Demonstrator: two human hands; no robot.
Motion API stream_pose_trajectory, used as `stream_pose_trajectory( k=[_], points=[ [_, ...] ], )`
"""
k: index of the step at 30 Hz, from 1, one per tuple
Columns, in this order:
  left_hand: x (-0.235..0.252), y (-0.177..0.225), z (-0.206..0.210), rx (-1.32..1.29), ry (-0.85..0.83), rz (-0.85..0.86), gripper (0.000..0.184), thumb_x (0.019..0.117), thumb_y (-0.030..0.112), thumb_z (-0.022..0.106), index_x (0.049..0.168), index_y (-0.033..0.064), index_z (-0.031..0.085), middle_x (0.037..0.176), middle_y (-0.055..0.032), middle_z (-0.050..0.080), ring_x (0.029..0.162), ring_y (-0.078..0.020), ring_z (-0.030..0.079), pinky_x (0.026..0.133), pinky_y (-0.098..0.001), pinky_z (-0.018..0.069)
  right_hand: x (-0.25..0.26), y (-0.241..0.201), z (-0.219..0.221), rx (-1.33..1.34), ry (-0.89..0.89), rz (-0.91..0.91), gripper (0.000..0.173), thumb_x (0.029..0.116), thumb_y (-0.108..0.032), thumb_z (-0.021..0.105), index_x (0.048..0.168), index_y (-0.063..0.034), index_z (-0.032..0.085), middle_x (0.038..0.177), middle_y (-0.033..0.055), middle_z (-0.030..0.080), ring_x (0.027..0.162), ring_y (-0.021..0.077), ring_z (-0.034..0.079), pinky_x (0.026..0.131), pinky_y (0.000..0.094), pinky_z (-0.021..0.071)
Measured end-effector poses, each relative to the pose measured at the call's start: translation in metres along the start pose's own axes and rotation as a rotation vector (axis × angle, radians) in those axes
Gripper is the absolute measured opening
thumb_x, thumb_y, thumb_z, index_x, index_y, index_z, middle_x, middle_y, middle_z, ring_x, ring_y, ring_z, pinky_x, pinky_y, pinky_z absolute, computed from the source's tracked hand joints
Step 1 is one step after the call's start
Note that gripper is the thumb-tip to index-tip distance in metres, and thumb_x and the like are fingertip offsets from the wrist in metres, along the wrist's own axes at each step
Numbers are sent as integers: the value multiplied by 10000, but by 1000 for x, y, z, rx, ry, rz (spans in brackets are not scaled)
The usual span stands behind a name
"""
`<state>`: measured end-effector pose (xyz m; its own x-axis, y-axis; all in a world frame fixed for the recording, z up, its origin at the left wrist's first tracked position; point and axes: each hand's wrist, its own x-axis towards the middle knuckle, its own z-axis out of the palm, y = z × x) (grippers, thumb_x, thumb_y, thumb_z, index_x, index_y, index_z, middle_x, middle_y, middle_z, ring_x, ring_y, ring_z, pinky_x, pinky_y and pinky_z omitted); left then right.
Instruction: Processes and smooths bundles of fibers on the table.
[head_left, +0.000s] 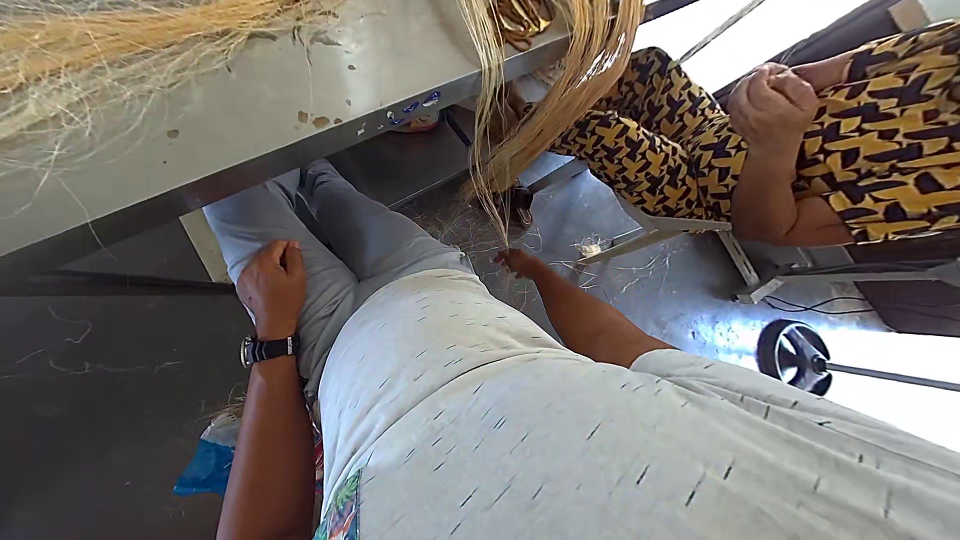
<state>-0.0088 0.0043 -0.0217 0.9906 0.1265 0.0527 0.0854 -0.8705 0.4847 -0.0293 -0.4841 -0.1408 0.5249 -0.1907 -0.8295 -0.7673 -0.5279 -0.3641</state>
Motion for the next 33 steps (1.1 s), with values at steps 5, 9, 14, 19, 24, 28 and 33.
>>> stream_pose_trajectory(
  k=[5,9,14,19,24,28,33],
  points=[
    [1,0,0,-1,1,-8,480,1093,438,395,1049,69,699,897,-200,694,850,-422,678,712,-696,484,12,-38,-7,-99,-16,-87,654,1038,-420,606,1543,-46,427,1485,263,506,1339,463,496,1039,679,414],
    [0,1,-1,-19,-4,-2,480,1097,425,399,1074,60,710,940,-217,704,891,-434,684,751,-711,491,13,-44,-4,-101,-36,-79,606,1018,-368,650,1502,-48,474,1448,258,531,1303,456,515,1014,674,425],
    [2,1,0,-20,4,-14,468,1092,423,414,1052,63,710,898,-204,698,852,-427,680,724,-697,487,14,-70,-14,142,84,-269,530,1015,-313,650,1453,-45,522,1354,235,608,1181,375,614,957,559,507],
    [3,1,-1,-27,10,-8,441,1089,394,430,1053,61,716,891,-203,699,835,-422,682,711,-691,488,-30,-168,-61,406,331,-762,716,951,-409,696,1511,-40,444,1405,164,593,1272,241,589,1038,447,515],
    [3,3,-1,-52,10,-25,417,1083,366,446,1045,52,717,878,-210,697,848,-430,680,729,-690,479,-70,-238,-81,558,414,-1020,465,991,-375,623,1270,-11,547,1165,116,653,1044,165,642,908,357,546],
    [3,2,-2,-67,13,-38,394,1079,341,453,1059,64,732,900,-208,710,861,-428,689,739,-685,486,-81,-225,-62,386,346,-1051,372,1112,-267,410,1097,17,650,932,86,718,825,160,696,772,360,589],
    [3,1,0,-74,22,-23,385,1082,330,465,1031,52,726,891,-205,705,850,-428,685,726,-682,488,-105,-202,-49,58,472,-1002,473,1132,-277,293,944,-17,640,816,74,708,783,187,699,774,427,575]
  ],
)
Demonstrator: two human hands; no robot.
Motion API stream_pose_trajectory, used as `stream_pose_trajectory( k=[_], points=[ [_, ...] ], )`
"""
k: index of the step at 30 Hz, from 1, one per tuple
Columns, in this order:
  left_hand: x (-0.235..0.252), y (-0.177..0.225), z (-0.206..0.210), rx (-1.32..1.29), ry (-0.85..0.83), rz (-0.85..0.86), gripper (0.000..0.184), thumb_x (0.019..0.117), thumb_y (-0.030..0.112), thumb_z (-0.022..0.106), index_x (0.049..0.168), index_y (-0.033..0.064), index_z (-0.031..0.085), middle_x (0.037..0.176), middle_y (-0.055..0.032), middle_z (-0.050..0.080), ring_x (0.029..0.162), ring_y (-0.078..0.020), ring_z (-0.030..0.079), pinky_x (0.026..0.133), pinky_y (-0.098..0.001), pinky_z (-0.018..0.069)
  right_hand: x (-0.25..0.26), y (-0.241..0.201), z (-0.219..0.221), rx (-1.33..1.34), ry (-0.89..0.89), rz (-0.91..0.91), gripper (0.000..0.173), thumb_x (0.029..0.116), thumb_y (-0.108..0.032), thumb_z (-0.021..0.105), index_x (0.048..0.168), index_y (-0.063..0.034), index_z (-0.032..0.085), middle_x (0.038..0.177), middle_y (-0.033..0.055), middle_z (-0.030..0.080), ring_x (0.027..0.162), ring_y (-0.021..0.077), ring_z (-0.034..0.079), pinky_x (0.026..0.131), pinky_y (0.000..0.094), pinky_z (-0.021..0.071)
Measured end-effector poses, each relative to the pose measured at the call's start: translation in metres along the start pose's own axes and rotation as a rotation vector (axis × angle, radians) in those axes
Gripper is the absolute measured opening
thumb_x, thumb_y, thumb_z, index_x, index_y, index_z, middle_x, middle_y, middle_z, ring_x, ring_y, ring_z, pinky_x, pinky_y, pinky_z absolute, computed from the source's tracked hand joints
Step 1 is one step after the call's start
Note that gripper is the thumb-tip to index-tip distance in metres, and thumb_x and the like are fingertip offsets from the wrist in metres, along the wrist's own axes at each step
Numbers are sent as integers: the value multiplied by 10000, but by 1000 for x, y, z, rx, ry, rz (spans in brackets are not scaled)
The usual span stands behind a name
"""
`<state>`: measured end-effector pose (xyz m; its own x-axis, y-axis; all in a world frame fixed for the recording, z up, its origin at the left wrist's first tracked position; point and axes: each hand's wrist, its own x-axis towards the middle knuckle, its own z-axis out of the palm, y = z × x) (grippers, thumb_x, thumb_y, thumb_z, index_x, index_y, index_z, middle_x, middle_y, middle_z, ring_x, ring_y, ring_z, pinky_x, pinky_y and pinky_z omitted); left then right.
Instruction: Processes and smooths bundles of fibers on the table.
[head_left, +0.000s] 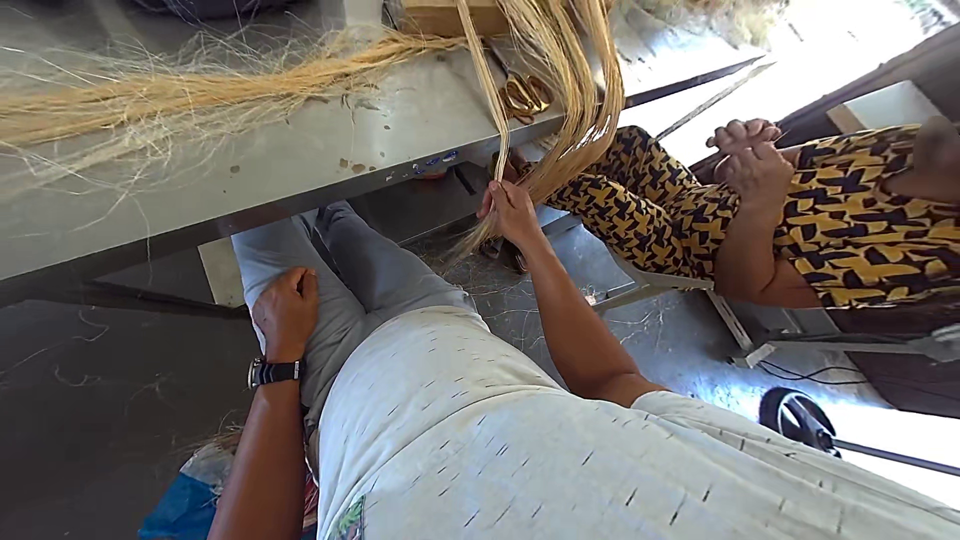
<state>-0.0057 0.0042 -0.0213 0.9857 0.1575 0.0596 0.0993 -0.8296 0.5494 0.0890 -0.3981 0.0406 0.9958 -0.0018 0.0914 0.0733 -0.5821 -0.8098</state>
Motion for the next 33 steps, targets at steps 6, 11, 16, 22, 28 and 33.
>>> stream_pose_trajectory(
  k=[6,11,16,22,28,33],
  points=[
    [-1,1,-2,-1,-10,4,378,1083,321,474,1036,40,723,903,-222,706,867,-441,690,738,-692,496,-14,-48,-53,-118,-45,-181,450,1120,-273,324,918,-24,639,804,58,696,774,161,690,770,418,587],
    [0,3,-3,-3,-11,8,379,1081,312,472,1021,28,716,900,-228,702,877,-440,690,747,-683,496,-13,-73,-79,-75,-59,-267,429,1121,-243,328,882,-41,621,781,32,696,769,138,706,785,377,607],
    [-1,2,-4,-10,-16,-6,382,1083,314,470,1031,34,724,901,-222,708,884,-435,692,761,-681,498,-12,-56,-70,-97,-376,-36,427,1126,-242,349,903,-14,633,809,76,708,769,178,693,765,419,580],
    [0,2,-4,-10,-27,-37,358,1077,310,485,1050,51,731,954,-209,719,929,-422,699,786,-679,511,-23,9,-23,-642,-645,336,374,1084,-274,499,1101,55,675,1055,283,666,1019,430,648,910,650,484],
    [-1,-2,-1,7,20,-20,354,1072,329,490,990,84,732,912,-160,722,897,-373,709,757,-646,541,-26,-23,-17,-581,-805,403,486,1079,-436,509,1306,-30,650,1248,235,658,1160,363,627,1027,580,456],
    [-1,-1,-2,6,29,-27,344,1068,328,490,1009,105,746,944,-123,733,935,-325,715,796,-597,565,-6,-115,-23,-241,-741,-130,346,1076,-293,540,1332,-88,649,1170,101,727,1059,208,703,967,457,564]
  ],
)
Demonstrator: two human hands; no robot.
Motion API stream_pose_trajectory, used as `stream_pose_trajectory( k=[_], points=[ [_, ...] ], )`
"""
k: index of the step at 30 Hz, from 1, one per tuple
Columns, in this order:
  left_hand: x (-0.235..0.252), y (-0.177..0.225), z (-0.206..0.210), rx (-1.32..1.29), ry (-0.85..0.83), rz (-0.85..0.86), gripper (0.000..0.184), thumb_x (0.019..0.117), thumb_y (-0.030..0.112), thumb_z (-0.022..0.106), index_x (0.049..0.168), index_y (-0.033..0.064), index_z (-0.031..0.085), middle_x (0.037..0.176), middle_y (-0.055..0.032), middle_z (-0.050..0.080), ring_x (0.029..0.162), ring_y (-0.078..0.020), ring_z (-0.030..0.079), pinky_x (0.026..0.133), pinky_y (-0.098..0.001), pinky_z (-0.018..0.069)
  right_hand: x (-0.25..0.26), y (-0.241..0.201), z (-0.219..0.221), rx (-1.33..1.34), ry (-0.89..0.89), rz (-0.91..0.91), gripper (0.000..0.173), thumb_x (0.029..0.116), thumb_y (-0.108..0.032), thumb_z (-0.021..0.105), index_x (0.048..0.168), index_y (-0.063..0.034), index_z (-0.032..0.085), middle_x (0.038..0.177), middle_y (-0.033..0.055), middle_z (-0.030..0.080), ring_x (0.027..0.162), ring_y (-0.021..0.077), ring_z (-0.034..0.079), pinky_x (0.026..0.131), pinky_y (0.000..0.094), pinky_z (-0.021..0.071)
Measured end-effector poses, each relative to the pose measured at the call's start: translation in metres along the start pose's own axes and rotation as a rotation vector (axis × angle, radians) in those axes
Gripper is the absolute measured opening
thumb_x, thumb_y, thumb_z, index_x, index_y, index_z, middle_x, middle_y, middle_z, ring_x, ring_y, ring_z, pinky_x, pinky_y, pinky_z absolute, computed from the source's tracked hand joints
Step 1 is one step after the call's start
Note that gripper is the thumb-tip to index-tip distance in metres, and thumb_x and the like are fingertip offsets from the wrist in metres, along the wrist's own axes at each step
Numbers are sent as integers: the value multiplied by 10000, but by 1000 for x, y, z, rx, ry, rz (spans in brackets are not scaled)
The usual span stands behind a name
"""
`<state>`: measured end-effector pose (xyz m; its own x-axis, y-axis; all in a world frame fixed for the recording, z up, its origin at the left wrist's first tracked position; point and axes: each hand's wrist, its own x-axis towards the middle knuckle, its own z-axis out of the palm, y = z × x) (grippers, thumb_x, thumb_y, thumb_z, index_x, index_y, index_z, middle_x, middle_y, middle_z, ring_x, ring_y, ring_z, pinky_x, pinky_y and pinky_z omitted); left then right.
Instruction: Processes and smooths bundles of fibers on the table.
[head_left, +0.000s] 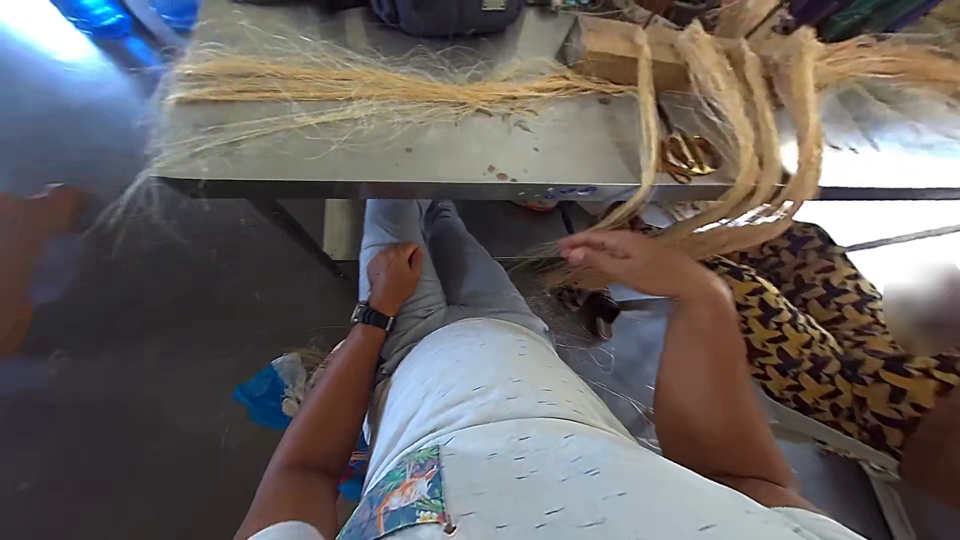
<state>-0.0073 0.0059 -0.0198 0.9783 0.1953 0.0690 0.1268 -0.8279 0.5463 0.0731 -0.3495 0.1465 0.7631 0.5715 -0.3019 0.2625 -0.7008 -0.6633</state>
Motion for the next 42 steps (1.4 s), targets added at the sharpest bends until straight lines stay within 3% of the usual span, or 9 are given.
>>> stream_pose_trajectory(
  k=[4,8,11,14,21,26,32,39,42],
  points=[
    [1,-4,2,-4,13,14,349,1060,328,487,945,108,732,864,-92,712,861,-273,711,753,-547,578,39,-72,-27,-113,178,-337,366,1071,-322,528,1352,-118,641,1277,62,693,1128,175,688,1005,433,566],
    [1,-4,1,6,-7,21,368,1063,333,469,940,105,731,862,-83,712,870,-257,710,763,-524,581,116,-116,-37,-291,224,-424,514,1049,-395,568,1462,-90,554,1447,204,553,1325,368,546,1099,589,434],
    [-1,-4,0,6,-29,8,374,1065,330,457,969,104,739,906,-89,725,914,-261,715,798,-519,580,186,-125,-11,-342,309,-374,662,1041,-475,550,1586,-133,398,1622,245,335,1489,436,346,1168,659,323],
    [0,-1,-9,-73,-118,-41,373,1067,322,458,1020,88,744,938,-111,730,947,-271,711,855,-533,566,229,-108,27,-480,300,-248,756,1032,-668,330,1639,-217,307,1699,215,177,1561,475,122,1154,808,83],
    [-7,-7,-97,-648,-407,-136,325,1103,236,456,1194,6,667,926,-64,706,729,-111,655,672,-284,562,229,-104,29,-507,287,-212,803,1006,-742,246,1640,-253,304,1717,169,153,1574,450,92,1172,779,45],
    [-32,-7,-210,-617,73,-28,349,1114,283,415,1246,47,635,895,-61,678,701,-115,638,669,-303,576,229,-103,29,-496,282,-213,819,990,-765,231,1642,-272,298,1720,164,144,1576,445,81,1179,767,30],
    [28,-49,-289,-275,575,-113,268,1067,250,533,1151,50,690,842,-43,682,622,-103,623,592,-292,555,227,-106,28,-482,295,-217,793,1004,-741,277,1635,-262,321,1714,170,170,1572,452,99,1177,771,44],
    [53,-89,-306,92,378,-386,357,1042,258,544,1310,51,655,1214,-253,658,1162,-420,617,1003,-642,464,227,-105,28,-481,309,-234,781,1008,-726,307,1622,-244,353,1704,181,196,1563,464,133,1168,779,67],
    [53,-99,-294,235,246,-392,304,1015,249,620,1268,101,699,1310,-262,605,1217,-456,588,995,-680,468,227,-107,29,-482,306,-227,786,1007,-731,308,1622,-244,354,1705,181,194,1565,460,130,1169,776,67]
  ],
)
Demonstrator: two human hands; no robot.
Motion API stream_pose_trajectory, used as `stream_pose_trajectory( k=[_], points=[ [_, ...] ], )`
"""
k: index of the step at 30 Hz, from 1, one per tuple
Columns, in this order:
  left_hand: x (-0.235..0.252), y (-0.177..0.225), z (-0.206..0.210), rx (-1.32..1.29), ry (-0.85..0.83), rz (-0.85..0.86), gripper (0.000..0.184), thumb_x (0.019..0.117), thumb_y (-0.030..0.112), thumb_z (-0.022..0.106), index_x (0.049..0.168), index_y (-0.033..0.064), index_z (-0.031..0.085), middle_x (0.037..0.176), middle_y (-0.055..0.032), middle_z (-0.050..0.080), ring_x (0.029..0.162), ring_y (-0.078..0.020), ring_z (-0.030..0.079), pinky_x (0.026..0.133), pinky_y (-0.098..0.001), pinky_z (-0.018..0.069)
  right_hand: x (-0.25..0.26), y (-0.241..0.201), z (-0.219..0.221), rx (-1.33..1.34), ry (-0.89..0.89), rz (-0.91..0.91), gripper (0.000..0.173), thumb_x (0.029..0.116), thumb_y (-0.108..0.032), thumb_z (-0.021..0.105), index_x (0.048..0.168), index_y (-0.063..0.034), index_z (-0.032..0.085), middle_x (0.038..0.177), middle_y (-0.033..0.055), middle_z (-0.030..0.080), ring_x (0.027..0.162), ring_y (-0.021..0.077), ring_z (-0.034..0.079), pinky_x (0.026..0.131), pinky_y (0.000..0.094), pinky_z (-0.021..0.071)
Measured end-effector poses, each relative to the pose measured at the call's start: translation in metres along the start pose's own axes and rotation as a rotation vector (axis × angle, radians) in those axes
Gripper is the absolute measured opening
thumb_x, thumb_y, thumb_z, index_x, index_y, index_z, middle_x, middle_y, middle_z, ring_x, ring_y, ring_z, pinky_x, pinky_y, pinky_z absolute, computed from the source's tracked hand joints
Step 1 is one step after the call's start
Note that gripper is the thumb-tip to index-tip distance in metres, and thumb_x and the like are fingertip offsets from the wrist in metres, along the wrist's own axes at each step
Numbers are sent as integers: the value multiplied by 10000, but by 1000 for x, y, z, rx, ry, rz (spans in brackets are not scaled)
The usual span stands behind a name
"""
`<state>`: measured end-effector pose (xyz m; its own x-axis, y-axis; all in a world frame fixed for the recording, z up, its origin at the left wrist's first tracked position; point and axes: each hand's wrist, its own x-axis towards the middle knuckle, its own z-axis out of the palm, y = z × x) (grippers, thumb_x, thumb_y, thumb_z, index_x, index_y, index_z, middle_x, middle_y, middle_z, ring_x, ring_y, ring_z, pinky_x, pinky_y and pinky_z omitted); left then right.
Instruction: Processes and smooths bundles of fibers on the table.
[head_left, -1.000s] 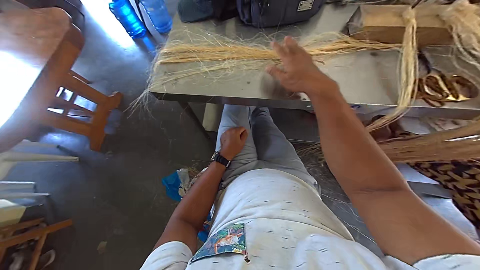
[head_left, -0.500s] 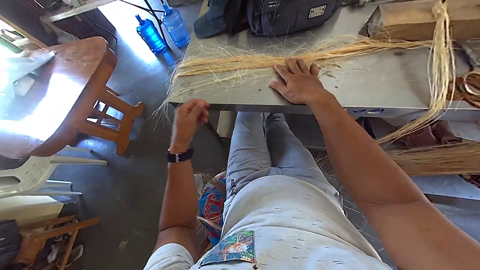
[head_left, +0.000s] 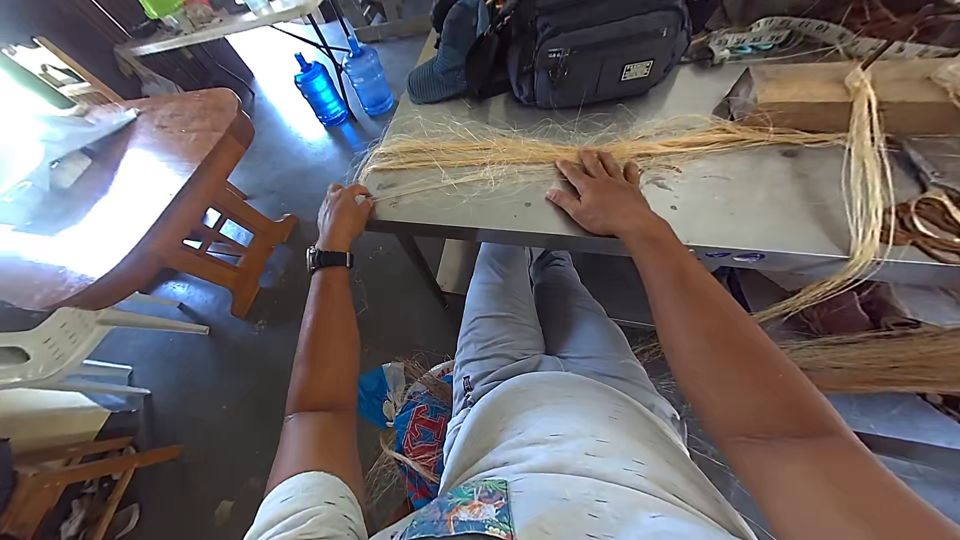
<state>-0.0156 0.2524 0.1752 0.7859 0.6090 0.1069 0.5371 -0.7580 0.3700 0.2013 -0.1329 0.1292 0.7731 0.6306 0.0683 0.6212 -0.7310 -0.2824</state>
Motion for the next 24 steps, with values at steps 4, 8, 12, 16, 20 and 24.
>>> stream_pose_trajectory(
  k=[4,8,12,16,20,24],
  points=[
    [-7,-7,-6,-15,129,47,250,1037,218,557,1137,64,726,1137,-202,693,1110,-401,648,956,-653,491,0,1,1,-15,5,8,787,1000,-745,293,1618,-262,362,1704,169,208,1565,452,140,1173,767,79],
    [-15,-15,-33,-142,173,95,282,1053,250,546,1162,54,717,1100,-182,714,1056,-346,675,966,-602,501,0,2,1,-6,9,5,791,996,-751,304,1611,-260,376,1701,163,221,1565,444,150,1176,760,88],
    [-17,-23,-50,-173,188,83,282,1059,262,539,1163,58,703,1053,-172,713,924,-322,691,857,-590,533,-1,1,0,1,13,4,789,994,-751,314,1609,-262,382,1700,163,226,1563,445,157,1175,762,85],
    [-17,-27,-56,-142,277,57,309,1054,267,527,1212,57,688,1104,-197,698,1030,-369,667,934,-620,500,-1,1,0,7,16,5,776,1000,-740,321,1607,-260,387,1699,161,229,1565,440,153,1180,757,79],
    [-24,-14,-56,-122,419,22,363,1059,259,484,1298,41,649,1182,-216,679,1143,-381,632,1016,-581,470,-1,2,1,13,29,-8,770,1002,-729,340,1601,-249,399,1690,168,251,1559,449,166,1170,770,88],
    [-30,8,-46,-127,231,188,381,1079,289,465,1173,-7,686,1092,-230,695,1053,-373,671,957,-606,506,-1,2,2,21,46,-21,759,1004,-718,358,1593,-243,415,1685,172,263,1559,450,168,1163,783,93]
  ],
)
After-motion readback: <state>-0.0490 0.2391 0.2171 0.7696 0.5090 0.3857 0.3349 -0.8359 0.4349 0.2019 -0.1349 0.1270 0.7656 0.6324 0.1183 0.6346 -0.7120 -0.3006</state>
